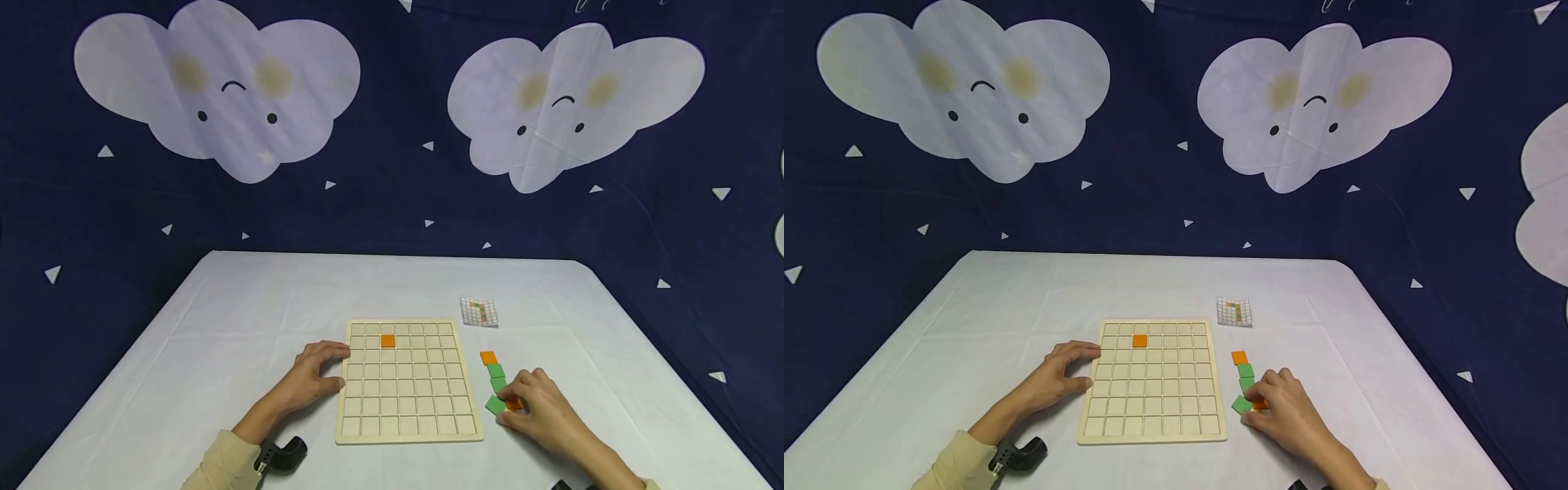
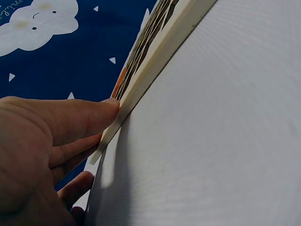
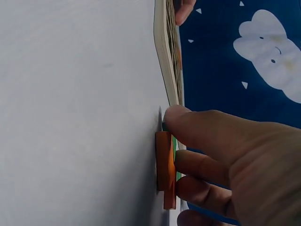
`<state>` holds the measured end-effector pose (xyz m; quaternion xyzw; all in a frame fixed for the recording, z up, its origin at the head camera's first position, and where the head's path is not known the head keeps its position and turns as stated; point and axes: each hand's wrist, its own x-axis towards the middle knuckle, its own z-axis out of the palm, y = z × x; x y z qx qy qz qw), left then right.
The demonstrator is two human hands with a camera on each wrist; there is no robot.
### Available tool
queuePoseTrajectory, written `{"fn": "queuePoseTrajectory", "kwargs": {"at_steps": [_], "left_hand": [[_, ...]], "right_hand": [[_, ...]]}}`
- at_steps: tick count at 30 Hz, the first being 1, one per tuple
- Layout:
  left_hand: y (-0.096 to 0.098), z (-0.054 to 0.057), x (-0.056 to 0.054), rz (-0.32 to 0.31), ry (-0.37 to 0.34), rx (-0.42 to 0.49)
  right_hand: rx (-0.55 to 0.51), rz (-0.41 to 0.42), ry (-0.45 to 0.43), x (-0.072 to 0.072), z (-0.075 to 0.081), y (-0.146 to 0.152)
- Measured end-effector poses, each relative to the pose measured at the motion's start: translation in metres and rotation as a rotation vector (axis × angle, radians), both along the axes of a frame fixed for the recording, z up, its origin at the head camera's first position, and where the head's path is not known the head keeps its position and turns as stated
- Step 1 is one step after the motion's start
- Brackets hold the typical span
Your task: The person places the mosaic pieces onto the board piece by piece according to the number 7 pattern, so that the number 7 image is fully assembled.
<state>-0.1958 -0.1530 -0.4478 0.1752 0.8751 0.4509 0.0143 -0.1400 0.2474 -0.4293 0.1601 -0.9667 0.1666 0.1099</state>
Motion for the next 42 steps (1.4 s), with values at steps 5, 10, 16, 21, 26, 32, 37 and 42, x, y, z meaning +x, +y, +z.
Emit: {"fn": "queuePoseTrajectory", "kwargs": {"at_steps": [5, 10, 16, 21, 26, 32, 37, 42], "left_hand": [[0.0, 0.0, 0.0, 0.0, 0.006, -0.002], [0.0, 0.0, 0.0, -0.004, 0.005, -0.004], [0.0, 0.0, 0.0, -0.007, 0.002, 0.003], [0.0, -0.001, 0.0, -0.006, 0.003, 0.004], [0.0, -0.001, 0.0, -0.005, 0.006, 0.001], [0.0, -0.001, -0.001, 0.002, 0.001, 0.002], [0.0, -0.001, 0.0, 0.004, 0.004, -0.001], [0.001, 0.0, 0.0, 0.002, 0.013, -0.002]], "right_hand": [[0.03, 0.0, 0.055, 0.002, -0.002, -0.002], [0.037, 0.017, 0.104, 0.002, -0.004, -0.003], [0.035, 0.041, 0.128, 0.002, -0.005, -0.003], [0.041, 0.038, 0.115, 0.002, -0.006, 0.0], [0.041, 0.026, 0.093, 0.001, -0.006, 0.001], [0.015, 0.043, 0.121, 0.0, -0.005, 0.0], [0.006, 0.02, 0.078, -0.003, -0.001, -0.004], [-0.006, 0.005, 0.042, -0.007, 0.006, -0.009]]}}
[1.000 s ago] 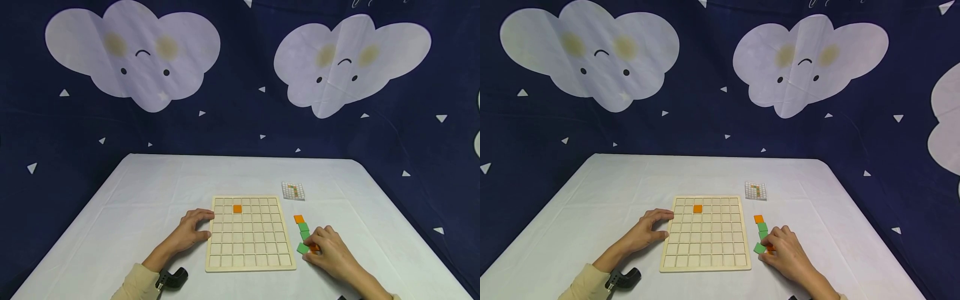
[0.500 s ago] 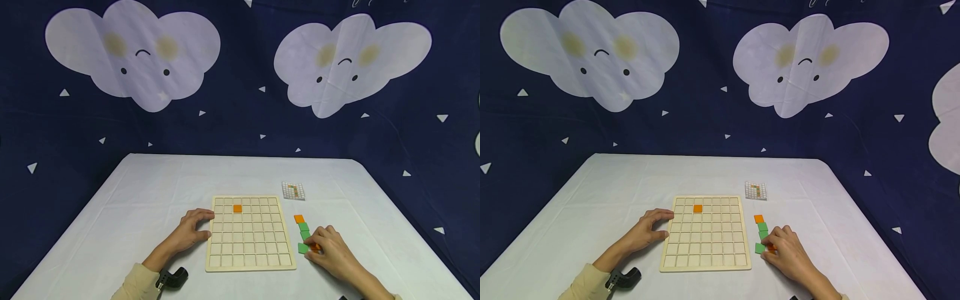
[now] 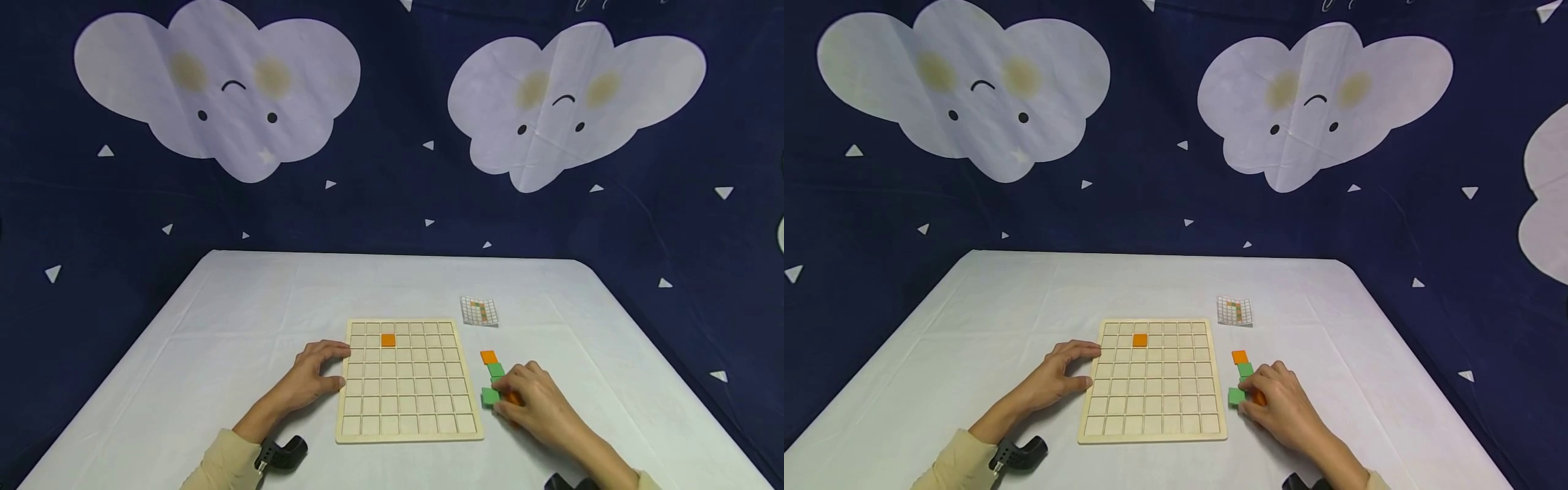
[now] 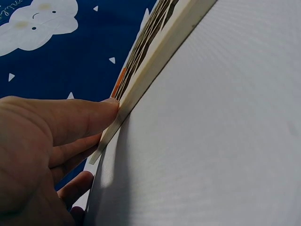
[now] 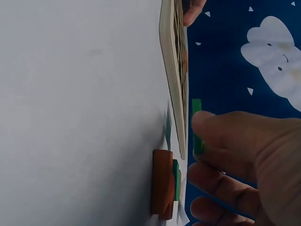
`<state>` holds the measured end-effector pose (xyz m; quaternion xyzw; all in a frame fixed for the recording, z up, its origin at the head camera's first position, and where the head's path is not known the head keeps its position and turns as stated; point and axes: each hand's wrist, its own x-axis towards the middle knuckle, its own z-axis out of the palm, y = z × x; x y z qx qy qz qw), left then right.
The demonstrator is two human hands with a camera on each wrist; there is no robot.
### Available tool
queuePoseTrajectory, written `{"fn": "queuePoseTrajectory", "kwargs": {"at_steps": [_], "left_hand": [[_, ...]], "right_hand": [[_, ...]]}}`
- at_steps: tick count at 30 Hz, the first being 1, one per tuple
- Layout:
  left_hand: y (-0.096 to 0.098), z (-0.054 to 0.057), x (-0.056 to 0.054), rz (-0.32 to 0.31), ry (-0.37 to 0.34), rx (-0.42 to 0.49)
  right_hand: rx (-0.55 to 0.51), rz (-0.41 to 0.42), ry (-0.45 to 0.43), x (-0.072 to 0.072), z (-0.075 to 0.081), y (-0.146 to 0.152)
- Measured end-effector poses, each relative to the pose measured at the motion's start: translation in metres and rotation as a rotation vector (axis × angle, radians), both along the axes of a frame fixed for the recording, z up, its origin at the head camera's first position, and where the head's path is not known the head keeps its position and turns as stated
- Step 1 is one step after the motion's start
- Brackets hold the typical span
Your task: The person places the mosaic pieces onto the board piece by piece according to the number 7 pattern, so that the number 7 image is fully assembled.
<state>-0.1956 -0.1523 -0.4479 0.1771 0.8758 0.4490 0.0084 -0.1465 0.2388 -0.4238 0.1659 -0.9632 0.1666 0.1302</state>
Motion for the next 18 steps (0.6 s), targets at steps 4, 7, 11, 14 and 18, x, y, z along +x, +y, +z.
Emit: {"fn": "queuePoseTrajectory", "kwargs": {"at_steps": [4, 7, 11, 14, 18], "left_hand": [[0.0, 0.0, 0.0, 0.001, -0.002, -0.002], [0.0, 0.0, 0.0, 0.001, 0.0, -0.006], [0.0, 0.0, 0.0, 0.0, 0.004, -0.01], [0.0, 0.0, 0.0, 0.0, 0.003, -0.006], [0.0, 0.0, 0.0, 0.003, 0.001, -0.006]], "right_hand": [[-0.02, 0.013, -0.018, -0.004, 0.004, -0.004], [-0.036, 0.024, -0.022, -0.007, 0.008, -0.007], [-0.05, 0.04, -0.005, -0.013, 0.011, -0.013], [-0.06, 0.052, 0.014, -0.017, 0.012, -0.017], [-0.087, 0.071, 0.037, -0.022, 0.012, -0.022]]}}
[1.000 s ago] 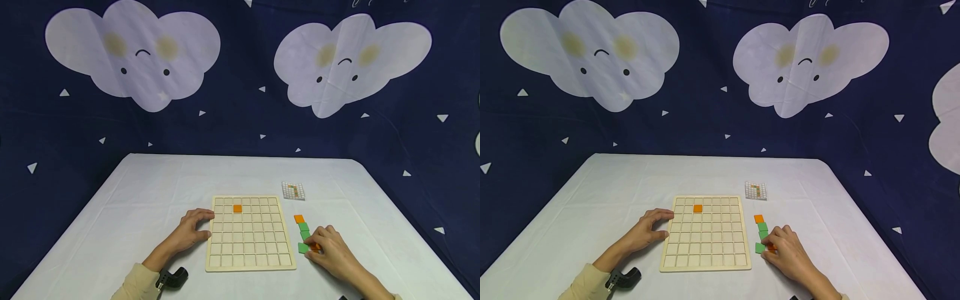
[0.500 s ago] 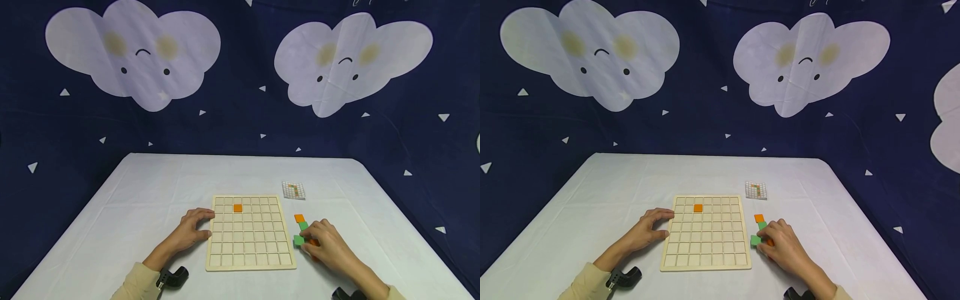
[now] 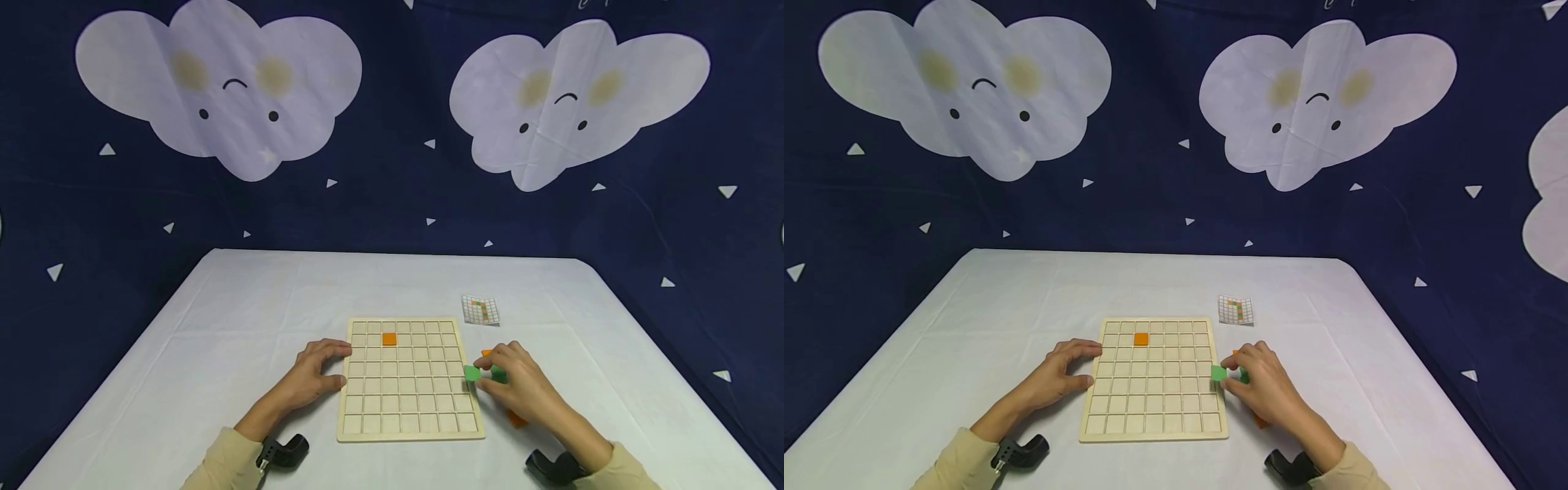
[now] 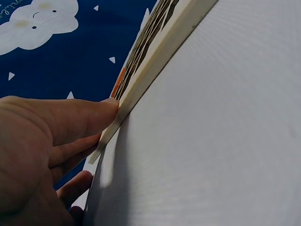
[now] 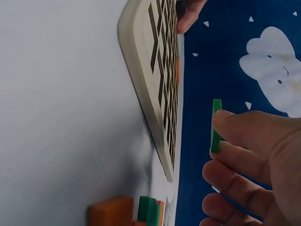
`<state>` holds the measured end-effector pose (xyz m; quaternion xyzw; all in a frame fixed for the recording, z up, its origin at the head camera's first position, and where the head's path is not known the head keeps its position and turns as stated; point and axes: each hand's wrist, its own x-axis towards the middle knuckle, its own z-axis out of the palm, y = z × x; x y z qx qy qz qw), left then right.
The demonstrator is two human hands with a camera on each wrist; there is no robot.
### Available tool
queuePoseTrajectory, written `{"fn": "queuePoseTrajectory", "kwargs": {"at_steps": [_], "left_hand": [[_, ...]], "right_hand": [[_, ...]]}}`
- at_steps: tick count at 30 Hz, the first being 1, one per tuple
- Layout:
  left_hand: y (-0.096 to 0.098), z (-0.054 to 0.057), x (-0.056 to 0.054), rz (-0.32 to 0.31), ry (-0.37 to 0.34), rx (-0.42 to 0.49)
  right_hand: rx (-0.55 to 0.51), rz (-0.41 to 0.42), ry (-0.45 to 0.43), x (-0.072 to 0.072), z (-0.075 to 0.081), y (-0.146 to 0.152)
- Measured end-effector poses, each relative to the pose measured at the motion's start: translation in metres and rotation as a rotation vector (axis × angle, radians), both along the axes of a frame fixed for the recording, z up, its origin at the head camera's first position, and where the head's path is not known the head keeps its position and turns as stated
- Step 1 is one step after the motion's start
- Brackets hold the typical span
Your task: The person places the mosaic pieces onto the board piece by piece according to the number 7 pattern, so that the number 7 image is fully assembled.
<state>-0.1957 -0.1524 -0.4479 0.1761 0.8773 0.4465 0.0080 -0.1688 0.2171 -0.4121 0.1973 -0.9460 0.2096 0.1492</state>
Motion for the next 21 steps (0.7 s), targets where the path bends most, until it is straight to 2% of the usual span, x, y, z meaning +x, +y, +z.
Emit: {"fn": "queuePoseTrajectory", "kwargs": {"at_steps": [5, 13, 21], "left_hand": [[0.0, 0.0, -0.001, 0.001, 0.001, -0.002], [0.001, -0.001, -0.001, 0.004, 0.006, -0.007], [0.001, -0.001, -0.002, 0.011, -0.004, -0.009]], "right_hand": [[-0.026, 0.031, 0.026, -0.008, 0.001, -0.004], [-0.056, 0.035, -0.014, -0.018, 0.006, -0.015], [-0.082, 0.067, -0.005, -0.031, 0.01, -0.025]]}}
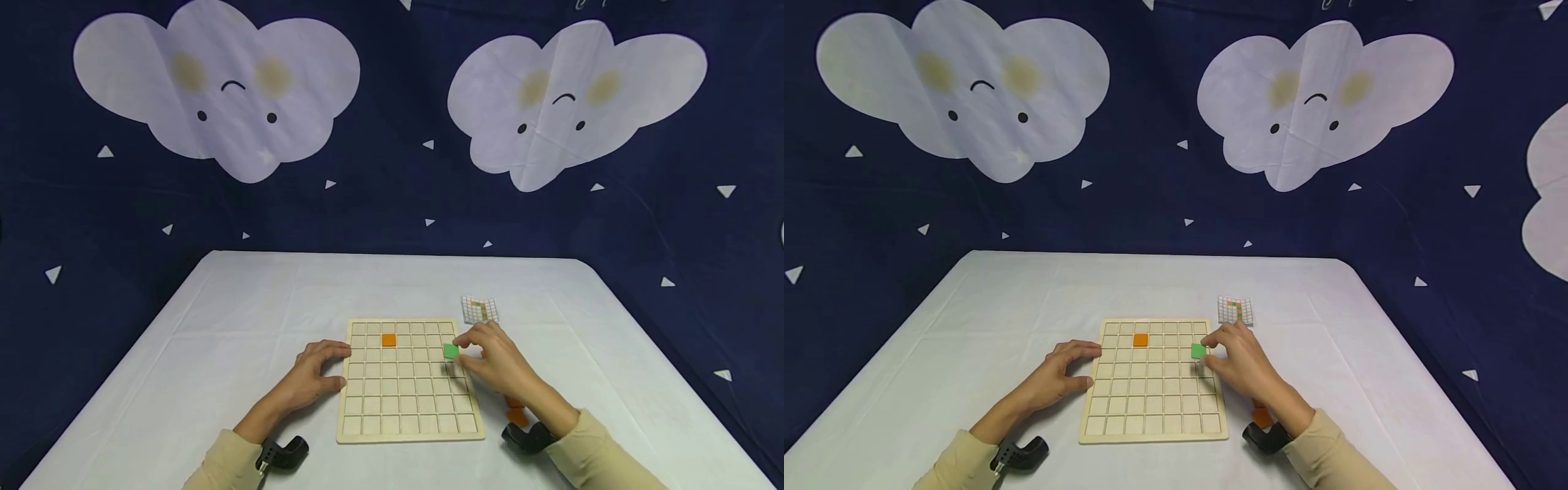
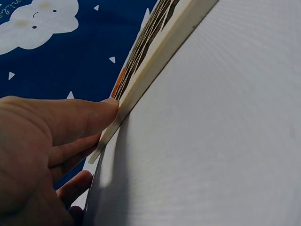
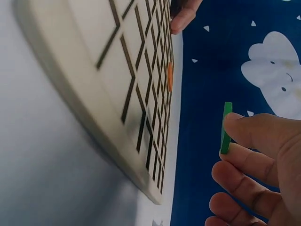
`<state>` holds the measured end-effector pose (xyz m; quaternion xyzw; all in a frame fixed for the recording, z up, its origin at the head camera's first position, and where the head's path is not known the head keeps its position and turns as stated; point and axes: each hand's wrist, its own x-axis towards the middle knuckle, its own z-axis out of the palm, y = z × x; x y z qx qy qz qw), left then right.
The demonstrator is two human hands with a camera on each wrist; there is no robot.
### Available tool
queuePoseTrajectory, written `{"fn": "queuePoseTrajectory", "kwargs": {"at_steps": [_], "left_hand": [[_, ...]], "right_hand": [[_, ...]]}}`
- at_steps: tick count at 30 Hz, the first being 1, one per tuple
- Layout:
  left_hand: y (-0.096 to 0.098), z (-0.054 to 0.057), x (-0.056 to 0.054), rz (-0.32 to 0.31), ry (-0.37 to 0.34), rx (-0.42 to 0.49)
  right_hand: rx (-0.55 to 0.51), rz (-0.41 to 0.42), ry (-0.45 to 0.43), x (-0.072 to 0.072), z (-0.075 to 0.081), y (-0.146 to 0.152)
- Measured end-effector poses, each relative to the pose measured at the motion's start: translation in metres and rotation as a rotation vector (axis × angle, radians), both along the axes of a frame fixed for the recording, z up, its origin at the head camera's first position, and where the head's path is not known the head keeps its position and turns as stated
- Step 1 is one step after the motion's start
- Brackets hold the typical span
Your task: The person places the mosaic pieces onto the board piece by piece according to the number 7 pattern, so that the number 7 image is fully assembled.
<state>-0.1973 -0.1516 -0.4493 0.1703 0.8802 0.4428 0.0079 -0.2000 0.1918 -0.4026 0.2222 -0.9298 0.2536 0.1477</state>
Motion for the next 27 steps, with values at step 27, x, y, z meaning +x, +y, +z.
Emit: {"fn": "queuePoseTrajectory", "kwargs": {"at_steps": [27], "left_hand": [[0.0, -0.001, 0.0, -0.002, 0.011, 0.0]], "right_hand": [[0.006, 0.053, -0.057, -0.031, 0.003, -0.034]]}}
